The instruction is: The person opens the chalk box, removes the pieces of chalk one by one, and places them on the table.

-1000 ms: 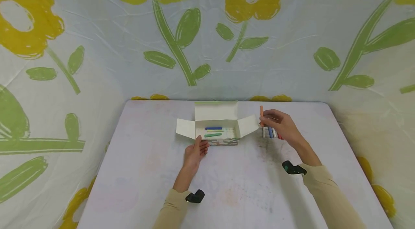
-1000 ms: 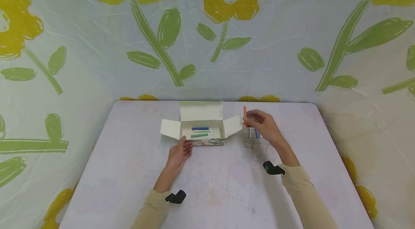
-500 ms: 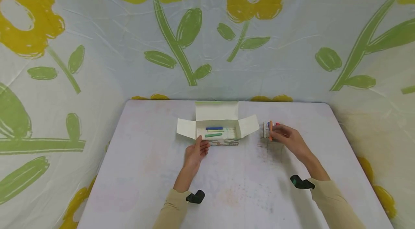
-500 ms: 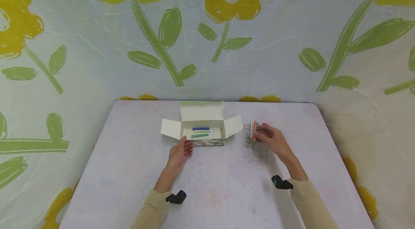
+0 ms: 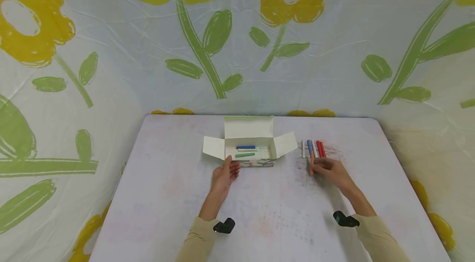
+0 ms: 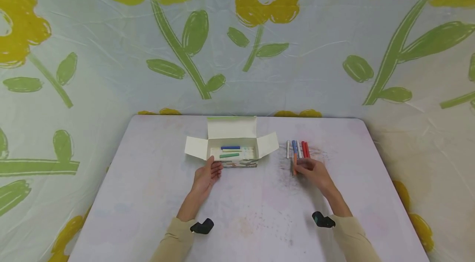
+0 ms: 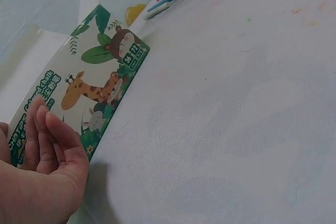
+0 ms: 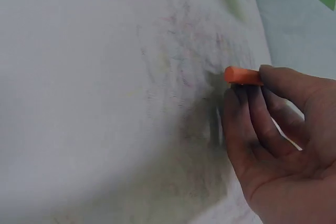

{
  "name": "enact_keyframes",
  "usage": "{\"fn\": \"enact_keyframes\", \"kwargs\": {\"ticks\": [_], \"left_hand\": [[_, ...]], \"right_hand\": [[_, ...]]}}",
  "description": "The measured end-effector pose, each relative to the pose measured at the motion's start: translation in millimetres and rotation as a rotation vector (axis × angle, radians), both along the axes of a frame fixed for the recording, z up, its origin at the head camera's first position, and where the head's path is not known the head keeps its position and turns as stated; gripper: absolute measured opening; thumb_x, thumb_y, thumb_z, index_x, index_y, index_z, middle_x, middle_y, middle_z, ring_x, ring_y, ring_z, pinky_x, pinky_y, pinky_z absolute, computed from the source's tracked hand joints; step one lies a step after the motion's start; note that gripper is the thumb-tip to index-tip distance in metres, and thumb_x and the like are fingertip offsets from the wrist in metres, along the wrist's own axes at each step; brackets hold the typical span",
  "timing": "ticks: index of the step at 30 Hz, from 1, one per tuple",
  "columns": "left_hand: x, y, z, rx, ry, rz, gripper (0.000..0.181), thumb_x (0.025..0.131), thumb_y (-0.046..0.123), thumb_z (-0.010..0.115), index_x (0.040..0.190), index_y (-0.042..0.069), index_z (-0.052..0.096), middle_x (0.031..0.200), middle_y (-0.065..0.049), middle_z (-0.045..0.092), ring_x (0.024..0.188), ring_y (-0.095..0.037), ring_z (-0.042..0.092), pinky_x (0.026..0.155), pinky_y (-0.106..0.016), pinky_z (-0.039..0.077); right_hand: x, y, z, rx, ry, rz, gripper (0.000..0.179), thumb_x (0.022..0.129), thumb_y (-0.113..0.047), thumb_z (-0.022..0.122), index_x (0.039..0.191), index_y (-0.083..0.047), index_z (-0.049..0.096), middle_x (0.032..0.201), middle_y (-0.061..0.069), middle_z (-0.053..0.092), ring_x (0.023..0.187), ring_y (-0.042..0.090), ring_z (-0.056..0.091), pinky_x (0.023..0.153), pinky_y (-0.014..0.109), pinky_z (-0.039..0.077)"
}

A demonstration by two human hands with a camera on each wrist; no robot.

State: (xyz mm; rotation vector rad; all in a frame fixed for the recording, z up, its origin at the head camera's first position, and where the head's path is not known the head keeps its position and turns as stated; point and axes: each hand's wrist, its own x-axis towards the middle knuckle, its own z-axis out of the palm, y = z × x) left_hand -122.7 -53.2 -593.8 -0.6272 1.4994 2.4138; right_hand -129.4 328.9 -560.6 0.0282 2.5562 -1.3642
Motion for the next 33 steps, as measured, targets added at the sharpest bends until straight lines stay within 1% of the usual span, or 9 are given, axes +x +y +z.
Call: {"fn": "enact_keyframes", "kwargs": {"ticks": [3, 7, 9, 11, 15, 19, 25, 29, 33], "left_hand": [[-0.3, 0.4, -0.8, -0.002, 0.003, -0.002, 0.057, 0.103, 0.044, 0.063, 0.116, -0.011, 0.066, 0.094, -0.008, 0.072, 0.079, -0.01, 0.062, 0.073, -0.021, 0.052], [-0.2, 0.7, -1.2, -0.003, 0.008, -0.001, 0.057, 0.103, 0.044, 0.062, 0.116, -0.011, 0.066, 0.093, -0.007, 0.072, 0.078, -0.01, 0.062, 0.072, -0.021, 0.051], [0.2, 0.8, -0.6, -0.002, 0.014, -0.003, 0.057, 0.103, 0.044, 0.062, 0.116, -0.011, 0.066, 0.093, -0.007, 0.072, 0.078, -0.01, 0.062, 0.072, -0.021, 0.051], [1.0, 1.0, 0.5, -0.005, 0.022, -0.006, 0.057, 0.104, 0.044, 0.061, 0.116, -0.012, 0.065, 0.094, -0.008, 0.071, 0.079, -0.01, 0.061, 0.072, -0.02, 0.051], [2.5, 1.0, 1.9, -0.015, 0.038, -0.017, 0.057, 0.105, 0.043, 0.059, 0.117, -0.012, 0.064, 0.097, -0.009, 0.07, 0.081, -0.011, 0.061, 0.073, -0.02, 0.051], [2.7, 0.9, 1.5, -0.019, 0.038, -0.022, 0.057, 0.105, 0.044, 0.059, 0.117, -0.012, 0.064, 0.098, -0.01, 0.07, 0.082, -0.011, 0.061, 0.074, -0.021, 0.051], [2.8, 0.2, 2.2, -0.003, 0.031, -0.026, 0.056, 0.107, 0.042, 0.056, 0.117, -0.012, 0.063, 0.098, -0.009, 0.07, 0.082, -0.011, 0.061, 0.074, -0.022, 0.051], [3.1, 0.0, 1.9, 0.005, 0.035, -0.028, 0.056, 0.107, 0.042, 0.055, 0.118, -0.012, 0.063, 0.097, -0.008, 0.07, 0.082, -0.01, 0.061, 0.075, -0.023, 0.052], [2.9, 0.6, 1.7, -0.004, 0.03, -0.021, 0.055, 0.106, 0.043, 0.057, 0.117, -0.01, 0.064, 0.096, -0.006, 0.07, 0.081, -0.01, 0.061, 0.074, -0.022, 0.051]], "right_hand": [[1.7, -1, -4.9, 0.031, 0.001, 0.003, 0.04, 0.1, -0.022, 0.07, 0.126, 0.008, 0.064, 0.115, 0.022, 0.071, 0.093, 0.005, 0.064, 0.075, 0.019, 0.052], [1.8, -8, -6.3, 0.123, 0.051, 0.007, 0.035, 0.097, -0.02, 0.075, 0.116, 0.009, 0.068, 0.105, 0.02, 0.073, 0.09, 0.017, 0.067, 0.069, 0.023, 0.053], [1.3, -12, -5.5, 0.169, 0.071, 0.006, 0.032, 0.095, -0.019, 0.076, 0.111, 0.008, 0.069, 0.099, 0.018, 0.074, 0.086, 0.021, 0.067, 0.067, 0.025, 0.052], [0.3, -15, -4.1, 0.21, 0.083, 0.012, 0.031, 0.094, -0.019, 0.077, 0.108, 0.008, 0.069, 0.094, 0.016, 0.074, 0.082, 0.021, 0.065, 0.065, 0.026, 0.051], [-1.5, -21, -1.4, 0.245, 0.085, 0.015, 0.029, 0.093, -0.017, 0.077, 0.107, 0.008, 0.069, 0.088, 0.012, 0.072, 0.077, 0.02, 0.062, 0.064, 0.03, 0.051], [-4.0, -22, 1.8, 0.264, 0.104, 0.011, 0.027, 0.096, -0.015, 0.072, 0.109, 0.009, 0.068, 0.09, 0.015, 0.071, 0.08, 0.025, 0.063, 0.064, 0.033, 0.051], [-11.1, -25, 17.4, 0.252, 0.15, -0.003, 0.025, 0.099, -0.012, 0.067, 0.111, 0.01, 0.067, 0.097, 0.023, 0.07, 0.085, 0.033, 0.066, 0.064, 0.032, 0.052], [-16.8, -28, 30.5, 0.216, 0.185, -0.004, 0.026, 0.101, -0.012, 0.065, 0.115, 0.01, 0.067, 0.097, 0.022, 0.07, 0.084, 0.03, 0.066, 0.063, 0.028, 0.051], [-22.5, -31, 43.6, 0.209, 0.23, 0.004, 0.028, 0.103, -0.016, 0.064, 0.117, 0.009, 0.066, 0.098, 0.021, 0.071, 0.084, 0.028, 0.066, 0.062, 0.028, 0.051]]}}
